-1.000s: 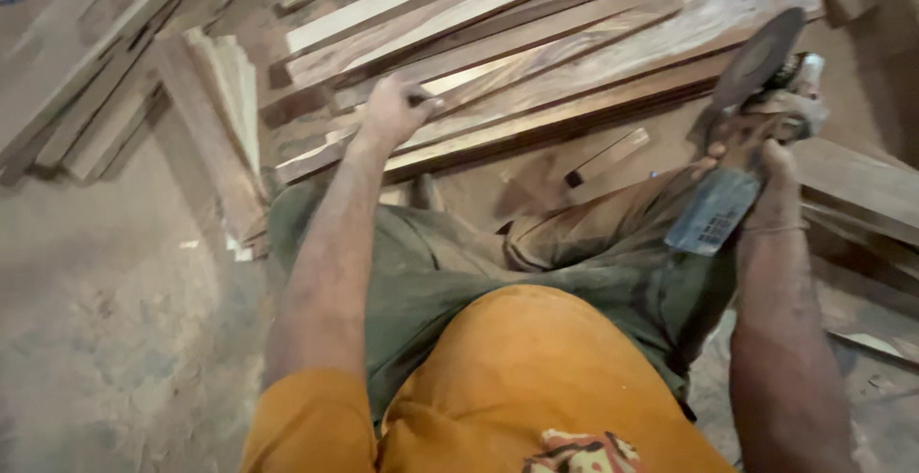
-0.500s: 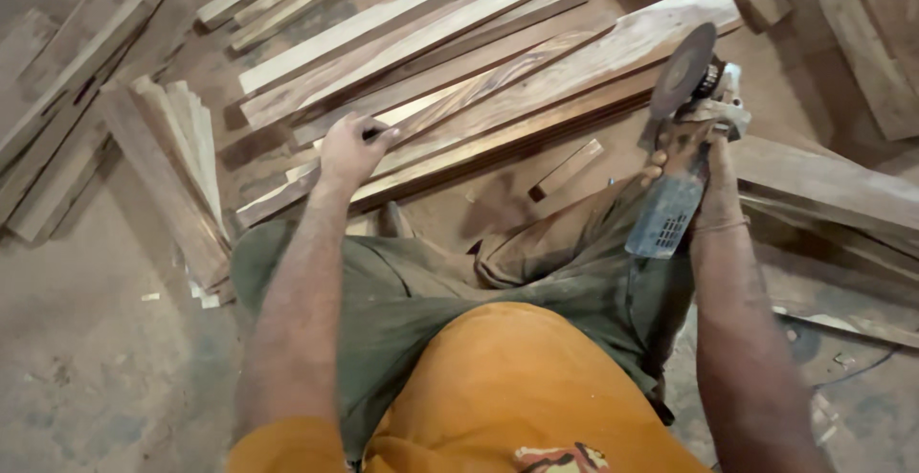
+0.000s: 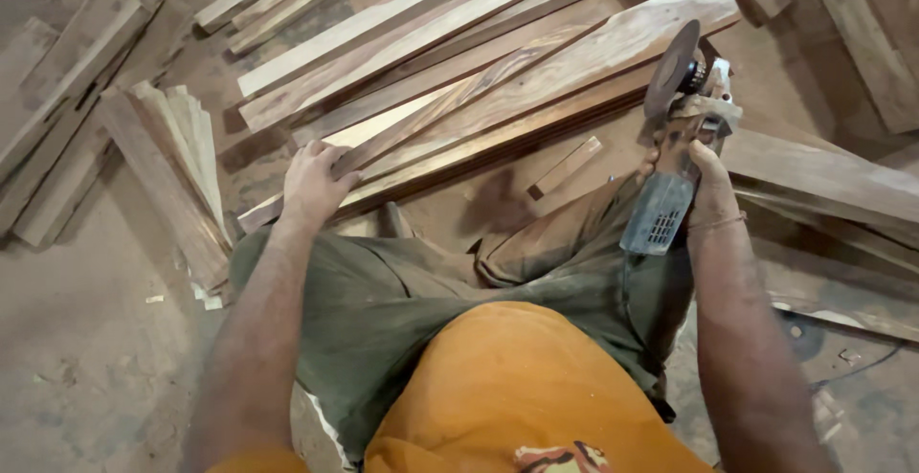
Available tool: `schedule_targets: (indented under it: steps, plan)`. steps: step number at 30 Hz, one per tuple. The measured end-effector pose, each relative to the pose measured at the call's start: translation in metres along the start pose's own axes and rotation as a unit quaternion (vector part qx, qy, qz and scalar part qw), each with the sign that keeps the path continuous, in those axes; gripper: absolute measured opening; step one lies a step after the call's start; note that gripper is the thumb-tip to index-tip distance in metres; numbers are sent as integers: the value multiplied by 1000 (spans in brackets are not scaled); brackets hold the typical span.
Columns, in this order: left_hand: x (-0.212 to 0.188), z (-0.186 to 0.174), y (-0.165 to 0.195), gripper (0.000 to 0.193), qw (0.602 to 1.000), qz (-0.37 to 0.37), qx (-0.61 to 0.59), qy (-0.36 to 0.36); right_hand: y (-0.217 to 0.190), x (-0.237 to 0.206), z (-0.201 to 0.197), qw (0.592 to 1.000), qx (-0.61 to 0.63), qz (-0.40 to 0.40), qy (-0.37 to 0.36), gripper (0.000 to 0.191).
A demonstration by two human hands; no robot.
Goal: The person sits on the workshop floor and sands long wooden strips one at a time using an angle grinder, holding each strip steady with one hand while running the grinder along its surface, then setting it aside and picking up the next strip.
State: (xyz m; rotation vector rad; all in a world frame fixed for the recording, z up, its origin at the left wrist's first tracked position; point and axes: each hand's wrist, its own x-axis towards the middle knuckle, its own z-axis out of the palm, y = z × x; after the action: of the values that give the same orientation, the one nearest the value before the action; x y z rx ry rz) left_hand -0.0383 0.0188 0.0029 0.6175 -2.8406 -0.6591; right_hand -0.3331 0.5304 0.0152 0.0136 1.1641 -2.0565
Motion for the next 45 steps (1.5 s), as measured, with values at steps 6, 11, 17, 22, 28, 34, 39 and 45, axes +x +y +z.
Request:
schedule_targets:
  steps: [6,11,17,22,28,34,39,45]
  plan:
    - [-3,9,-5,42,999,27,-4,31,-7,0,43,982,-176,-30,58,45]
    - [1,11,-2,42,997,58,-21,39,-2,8,127,880,-469,5,73,49]
    - [1,6,-2,42,997,49,-34,39,34,32,219,741,-671,32,13,68]
    - [4,4,-3,41,996,54,-49,42,60,46,236,667,-744,-19,-38,67]
    - [5,-2,-3,42,998,23,-59,11,48,56,204,691,-723,16,17,69]
    - [7,-1,-8,42,999,26,-45,10,0,69,148,735,-666,45,119,54]
    - [7,1,-9,42,998,25,-51,11,-14,79,132,774,-613,0,157,48]
    - [7,-2,-4,41,999,5,-37,-4,21,64,175,728,-676,30,107,57]
